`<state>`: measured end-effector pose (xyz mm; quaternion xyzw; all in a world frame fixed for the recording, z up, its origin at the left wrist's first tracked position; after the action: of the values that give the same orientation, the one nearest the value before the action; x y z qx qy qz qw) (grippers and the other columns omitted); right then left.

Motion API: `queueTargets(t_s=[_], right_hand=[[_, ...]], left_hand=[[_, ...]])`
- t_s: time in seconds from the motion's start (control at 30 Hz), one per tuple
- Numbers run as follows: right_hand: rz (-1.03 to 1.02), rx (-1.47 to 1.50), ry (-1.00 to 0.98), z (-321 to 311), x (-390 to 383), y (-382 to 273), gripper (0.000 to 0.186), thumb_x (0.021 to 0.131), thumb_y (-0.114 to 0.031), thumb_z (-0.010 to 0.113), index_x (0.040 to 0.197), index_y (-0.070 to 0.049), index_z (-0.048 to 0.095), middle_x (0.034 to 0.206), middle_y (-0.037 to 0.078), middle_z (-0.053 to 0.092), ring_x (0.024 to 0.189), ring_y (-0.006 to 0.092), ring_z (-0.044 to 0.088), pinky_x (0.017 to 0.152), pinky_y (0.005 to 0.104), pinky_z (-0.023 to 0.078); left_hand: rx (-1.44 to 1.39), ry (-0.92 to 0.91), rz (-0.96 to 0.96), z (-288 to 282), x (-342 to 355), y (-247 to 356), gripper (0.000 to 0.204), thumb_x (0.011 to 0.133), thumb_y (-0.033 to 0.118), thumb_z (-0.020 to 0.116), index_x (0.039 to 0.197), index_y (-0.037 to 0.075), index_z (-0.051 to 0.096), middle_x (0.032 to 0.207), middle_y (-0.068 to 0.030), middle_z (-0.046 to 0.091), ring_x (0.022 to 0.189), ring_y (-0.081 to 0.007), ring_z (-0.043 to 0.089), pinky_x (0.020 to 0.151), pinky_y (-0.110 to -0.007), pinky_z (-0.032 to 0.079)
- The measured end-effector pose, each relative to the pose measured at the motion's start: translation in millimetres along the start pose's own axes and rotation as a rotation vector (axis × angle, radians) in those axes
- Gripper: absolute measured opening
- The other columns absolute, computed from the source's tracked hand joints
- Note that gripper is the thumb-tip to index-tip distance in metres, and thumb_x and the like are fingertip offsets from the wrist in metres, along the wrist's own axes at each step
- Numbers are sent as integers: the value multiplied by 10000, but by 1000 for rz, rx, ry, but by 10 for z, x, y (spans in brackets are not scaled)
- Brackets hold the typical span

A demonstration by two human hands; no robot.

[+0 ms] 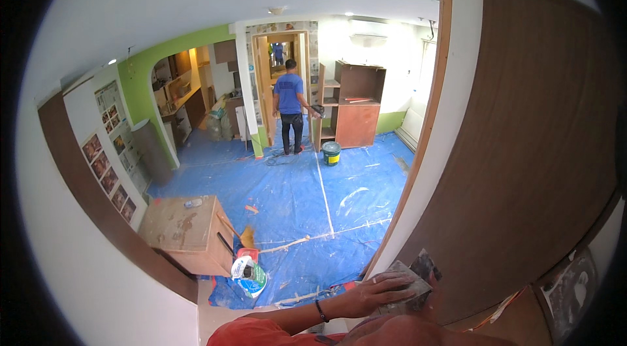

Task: The person applies plaster to the ceiling using a trowel and hawk, repeatedly smoothing the surface. They occasionally scrape excess material from the trowel onto the hawk. Other people are present in the room, moving furniture and sweeping the floor.

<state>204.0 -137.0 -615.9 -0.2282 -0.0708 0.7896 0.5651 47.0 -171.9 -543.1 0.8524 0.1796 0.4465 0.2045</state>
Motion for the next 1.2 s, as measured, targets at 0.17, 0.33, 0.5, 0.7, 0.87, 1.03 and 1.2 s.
queueTargets(t_s=[0.17,0.33,0.5,0.7,0.87,1.03,1.2], right_hand=[[-159,-19,2,317,201,48,462,1026,-417,499,1321,-67,566,1237,142,658,1128,321,650,993,508,528],[-201,-106,12,481,476,117,455,1020,-403,521,1335,-77,561,1253,141,654,1162,328,642,1015,541,519],[194,-121,33,393,844,693,413,1002,-341,590,1306,-61,584,1195,139,685,1102,328,678,979,545,549],[107,-92,27,406,1123,675,380,1020,-304,553,1285,-35,594,1177,154,693,1069,321,694,952,534,567],[69,-181,69,438,1248,667,390,1030,-328,524,1287,-42,589,1183,152,690,1068,312,695,972,511,562],[-231,-152,-32,764,1326,502,431,1036,-348,515,1342,-47,552,1257,149,654,1131,298,666,1025,500,530],[-630,-240,-255,1406,1344,195,509,1063,-304,451,1490,-33,396,1447,162,498,1332,254,503,1156,443,394]], left_hand=[[326,-114,-232,-435,-299,-596,522,907,-68,593,1391,129,588,1464,-123,539,1381,-357,474,1091,-473,452],[-178,594,-663,-1041,-526,-1011,227,1011,72,565,1230,32,611,1199,-110,682,1128,-256,642,966,-411,523],[-1296,750,-781,-862,-476,-1498,358,1036,241,598,1305,7,561,1110,-64,692,954,-157,673,845,-342,564],[-1307,337,-1142,-590,-829,-1831,386,1044,248,582,1335,-2,550,1139,-73,699,929,-154,700,836,-315,582],[-1254,391,-993,-757,-923,-2022,364,1015,230,635,1296,6,576,1124,-66,703,925,-153,701,844,-317,585],[-1109,829,-945,-1406,-957,-2272,397,976,167,685,1317,10,556,1072,-66,697,906,-198,696,820,-387,601],[-942,1027,-693,-2001,-700,-1929,446,956,82,681,1372,33,528,1265,-79,632,1133,-210,629,983,-381,538]])
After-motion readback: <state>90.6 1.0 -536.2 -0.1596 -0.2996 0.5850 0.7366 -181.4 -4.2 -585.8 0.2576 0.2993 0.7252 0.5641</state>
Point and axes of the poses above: each hand's wrist, its own x-axis towards the middle knuckle, its own z-axis out of the palm, y = z × x, the point moved 6 cm from there along x, towards the middle knuckle
